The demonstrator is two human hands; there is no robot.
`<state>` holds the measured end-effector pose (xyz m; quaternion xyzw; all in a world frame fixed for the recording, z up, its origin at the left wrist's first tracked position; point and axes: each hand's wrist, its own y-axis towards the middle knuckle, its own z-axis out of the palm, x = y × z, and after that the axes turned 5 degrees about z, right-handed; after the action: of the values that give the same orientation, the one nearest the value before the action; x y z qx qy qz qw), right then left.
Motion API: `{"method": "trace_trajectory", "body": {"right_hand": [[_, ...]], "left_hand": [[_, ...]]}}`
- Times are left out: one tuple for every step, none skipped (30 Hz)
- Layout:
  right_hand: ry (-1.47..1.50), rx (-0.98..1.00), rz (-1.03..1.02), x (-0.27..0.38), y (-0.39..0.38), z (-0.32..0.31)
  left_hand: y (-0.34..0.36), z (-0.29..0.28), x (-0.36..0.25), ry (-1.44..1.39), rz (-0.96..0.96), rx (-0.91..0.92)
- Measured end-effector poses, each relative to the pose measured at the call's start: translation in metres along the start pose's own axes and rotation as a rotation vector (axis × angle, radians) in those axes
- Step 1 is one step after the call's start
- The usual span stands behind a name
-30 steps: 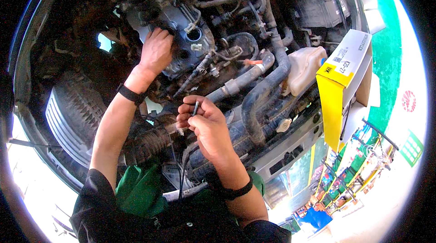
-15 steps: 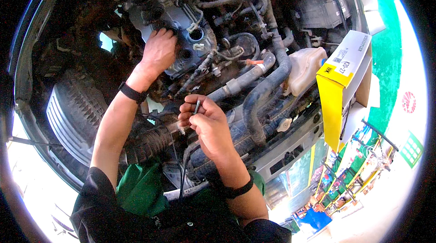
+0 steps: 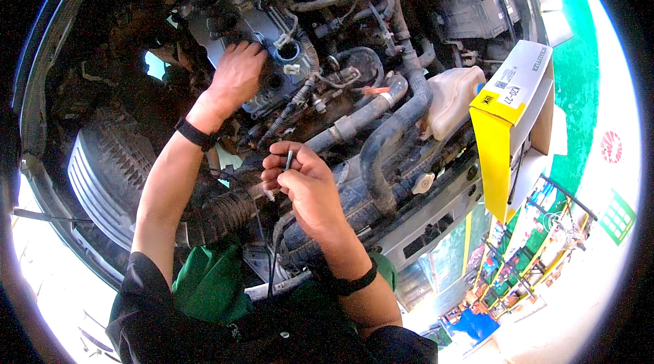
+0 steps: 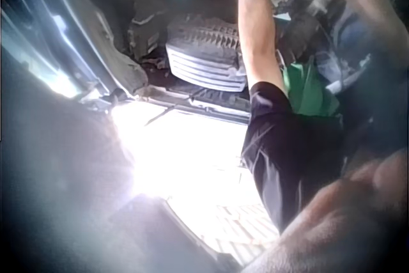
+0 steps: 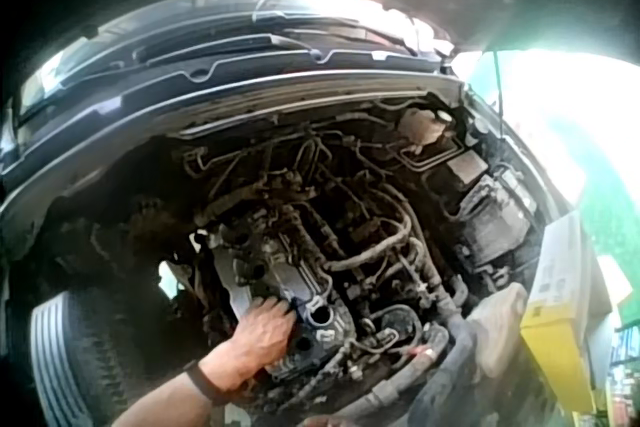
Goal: The person installs a valve cover onto a car engine, positioning it by hand, then takes bolts from a box and inserts them into the cover, and tightens the bolts using a socket wrench.
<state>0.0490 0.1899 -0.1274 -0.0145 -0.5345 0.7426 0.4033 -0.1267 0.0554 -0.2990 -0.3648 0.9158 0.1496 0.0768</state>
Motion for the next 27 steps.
{"method": "trace_trajectory", "body": {"right_hand": [[-0.001,-0.006,0.001,0.001,-0.001,0.000],[-0.004,-0.014,-0.002,0.002,-0.001,0.000],[-0.003,-0.019,-0.008,0.002,-0.001,-0.001],[-0.002,-0.010,-0.013,0.001,0.000,-0.003],[-0.002,0.003,-0.017,0.000,0.001,-0.003],[-0.001,0.001,-0.022,0.000,0.001,-0.003],[-0.001,0.007,-0.019,0.000,0.000,-0.002],[0.001,0.015,-0.011,-0.001,-0.001,-0.002],[0.003,0.021,-0.012,-0.002,0.000,-0.003],[0.005,0.021,-0.012,-0.003,0.000,-0.003],[0.002,0.020,-0.013,-0.003,0.000,-0.004],[-0.002,0.020,-0.013,-0.002,0.001,-0.004],[-0.003,0.018,-0.014,-0.001,0.001,-0.005],[-0.009,0.013,-0.015,-0.001,0.001,-0.004],[-0.015,0.008,-0.015,-0.001,0.001,-0.003],[-0.016,0.012,-0.013,-0.001,0.001,-0.002],[-0.021,0.001,-0.014,-0.001,0.000,-0.001],[-0.027,-0.010,-0.014,-0.002,0.000,0.000],[-0.029,-0.006,-0.009,-0.002,0.000,0.001],[-0.043,-0.026,-0.010,0.000,0.000,0.001],[-0.058,-0.046,-0.012,0.001,0.000,0.001],[-0.062,-0.044,-0.011,0.001,0.001,0.000],[-0.045,-0.035,-0.012,0.000,0.002,-0.001],[-0.029,-0.026,-0.014,0.000,0.002,-0.002],[-0.031,-0.024,-0.013,-0.001,0.002,-0.002],[-0.019,-0.017,-0.010,-0.002,0.003,-0.003],[-0.007,-0.012,-0.008,-0.002,0.003,-0.002]], "left_hand": [[0.001,-0.002,-0.001,-0.003,0.003,-0.001],[0.002,-0.009,-0.001,-0.009,-0.033,0.052],[0.003,-0.013,-0.001,-0.014,-0.068,0.105],[0.002,-0.014,-0.002,-0.020,-0.084,0.081],[0.001,-0.015,0.001,-0.005,-0.083,0.149],[0.002,-0.014,0.002,0.010,-0.082,0.217],[0.003,-0.010,0.002,0.009,-0.077,0.213],[0.003,-0.007,0.001,0.023,-0.063,0.170],[0.003,-0.005,0.001,0.037,-0.050,0.127],[0.001,-0.003,0.001,0.037,-0.049,0.129],[0.002,-0.006,-0.001,0.023,-0.060,0.105],[0.003,-0.007,-0.002,0.009,-0.072,0.081],[0.003,-0.006,-0.003,0.007,-0.072,0.079],[0.002,-0.007,-0.001,0.020,-0.067,0.116],[0.000,-0.007,0.000,0.033,-0.063,0.153],[0.000,-0.007,0.001,0.036,-0.067,0.154],[-0.001,-0.006,0.000,0.035,-0.056,0.112],[-0.001,-0.005,0.000,0.034,-0.047,0.071],[-0.001,-0.004,0.000,0.026,-0.032,0.003],[0.000,-0.007,-0.001,0.027,-0.036,0.001],[0.000,-0.011,-0.003,-0.001,-0.087,0.066],[0.001,-0.014,-0.004,-0.030,-0.138,0.132],[0.002,-0.014,-0.004,-0.028,-0.142,0.131],[0.003,-0.014,-0.003,0.002,-0.113,0.213],[0.004,-0.014,-0.002,0.030,-0.082,0.295],[0.003,-0.014,-0.002,0.033,-0.086,0.294],[0.002,-0.012,-0.002,0.011,-0.082,0.229]]}}
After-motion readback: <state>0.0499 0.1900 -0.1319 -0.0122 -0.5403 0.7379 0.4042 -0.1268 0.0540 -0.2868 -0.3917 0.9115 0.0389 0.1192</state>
